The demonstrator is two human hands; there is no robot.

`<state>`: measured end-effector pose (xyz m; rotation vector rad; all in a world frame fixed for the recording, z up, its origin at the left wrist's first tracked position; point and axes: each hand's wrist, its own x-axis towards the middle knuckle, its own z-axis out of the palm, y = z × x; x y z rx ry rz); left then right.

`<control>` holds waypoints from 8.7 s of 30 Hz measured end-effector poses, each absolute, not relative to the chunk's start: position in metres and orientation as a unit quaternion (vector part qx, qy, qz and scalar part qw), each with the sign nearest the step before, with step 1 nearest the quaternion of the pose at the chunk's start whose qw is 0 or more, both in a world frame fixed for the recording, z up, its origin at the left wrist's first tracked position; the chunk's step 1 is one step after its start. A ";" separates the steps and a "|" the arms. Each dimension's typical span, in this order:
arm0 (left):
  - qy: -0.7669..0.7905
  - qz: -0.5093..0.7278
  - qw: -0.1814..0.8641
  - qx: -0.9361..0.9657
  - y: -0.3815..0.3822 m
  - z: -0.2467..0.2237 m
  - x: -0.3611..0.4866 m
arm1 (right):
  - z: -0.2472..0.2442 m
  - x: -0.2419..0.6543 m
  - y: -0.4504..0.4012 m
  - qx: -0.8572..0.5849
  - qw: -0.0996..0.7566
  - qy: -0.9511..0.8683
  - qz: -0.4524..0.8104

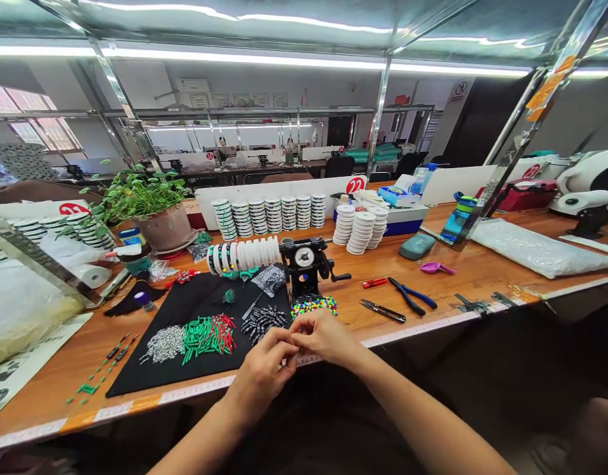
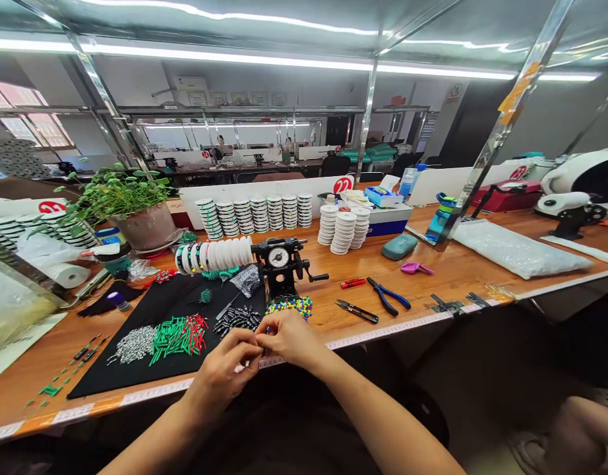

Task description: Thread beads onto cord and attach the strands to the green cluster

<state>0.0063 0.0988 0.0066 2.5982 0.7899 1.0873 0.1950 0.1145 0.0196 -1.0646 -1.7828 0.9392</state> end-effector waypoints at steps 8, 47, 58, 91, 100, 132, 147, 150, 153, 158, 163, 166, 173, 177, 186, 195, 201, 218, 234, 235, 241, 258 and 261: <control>0.412 0.471 0.399 0.670 0.074 0.006 0.023 | -0.024 0.185 0.056 -0.438 0.537 -0.512 0.507; 0.395 0.449 0.319 0.735 0.068 0.015 0.015 | -0.017 0.183 0.032 -0.376 0.557 -0.728 0.136; 0.270 0.369 0.086 0.885 0.101 0.030 -0.008 | 0.013 0.195 0.111 -0.418 0.446 -0.734 0.295; 0.340 0.392 0.192 0.833 0.091 0.031 0.006 | 0.026 0.187 0.105 -0.432 0.482 -0.675 0.355; 0.408 0.460 0.437 0.656 0.078 0.023 0.012 | -0.009 0.180 0.048 -0.415 0.488 -0.577 0.507; 0.383 0.474 0.460 0.646 0.089 0.030 0.007 | 0.001 0.175 0.056 -0.392 0.522 -0.642 0.401; 0.242 0.366 0.129 0.889 0.091 0.022 -0.005 | 0.018 0.186 0.110 -0.379 0.409 -0.703 0.440; 0.303 0.411 0.152 0.846 0.091 0.021 0.001 | 0.014 0.184 0.109 -0.394 0.450 -0.682 0.422; 0.396 0.460 0.265 0.750 0.086 0.019 0.008 | 0.006 0.184 0.087 -0.437 0.558 -0.605 0.363; 0.414 0.476 0.449 0.632 0.077 0.013 0.013 | -0.012 0.182 0.052 -0.440 0.533 -0.549 0.469; 0.411 0.471 0.460 0.630 0.074 0.012 0.013 | -0.017 0.175 0.038 -0.417 0.529 -0.595 0.439; 0.413 0.456 0.415 0.670 0.072 0.016 0.013 | -0.012 0.175 0.032 -0.414 0.558 -0.669 0.262; 0.321 0.417 0.188 0.829 0.077 0.020 0.004 | 0.005 0.187 0.063 -0.381 0.512 -0.748 0.182; 0.265 0.359 0.185 0.876 0.086 0.017 -0.002 | 0.014 0.189 0.097 -0.396 0.435 -0.715 0.379; 0.432 0.453 0.409 0.664 0.075 0.016 0.016 | -0.001 0.186 0.067 -0.436 0.588 -0.566 0.380; 0.443 0.483 0.469 0.591 0.055 0.006 0.022 | -0.019 0.178 0.025 -0.430 0.556 -0.532 0.472; 0.416 0.488 0.457 0.617 0.044 0.003 0.022 | -0.028 0.169 0.035 -0.425 0.555 -0.474 0.535; 0.404 0.501 0.571 0.509 0.052 -0.005 0.021 | -0.023 0.174 0.031 -0.443 0.518 -0.463 0.566; 0.428 0.480 0.522 0.560 0.051 0.005 0.018 | -0.016 0.173 0.035 -0.436 0.510 -0.502 0.546; 0.427 0.481 0.529 0.553 0.052 0.003 0.017 | -0.018 0.173 0.035 -0.432 0.508 -0.493 0.559; 0.450 0.483 0.520 0.541 0.056 -0.002 0.019 | -0.025 0.176 0.033 -0.435 0.507 -0.506 0.545; 0.436 0.414 0.659 0.451 0.053 0.015 0.027 | -0.017 0.172 0.034 -0.440 0.597 -0.598 0.305; 0.436 0.422 0.659 0.444 0.052 0.017 0.027 | -0.019 0.172 0.033 -0.428 0.610 -0.618 0.249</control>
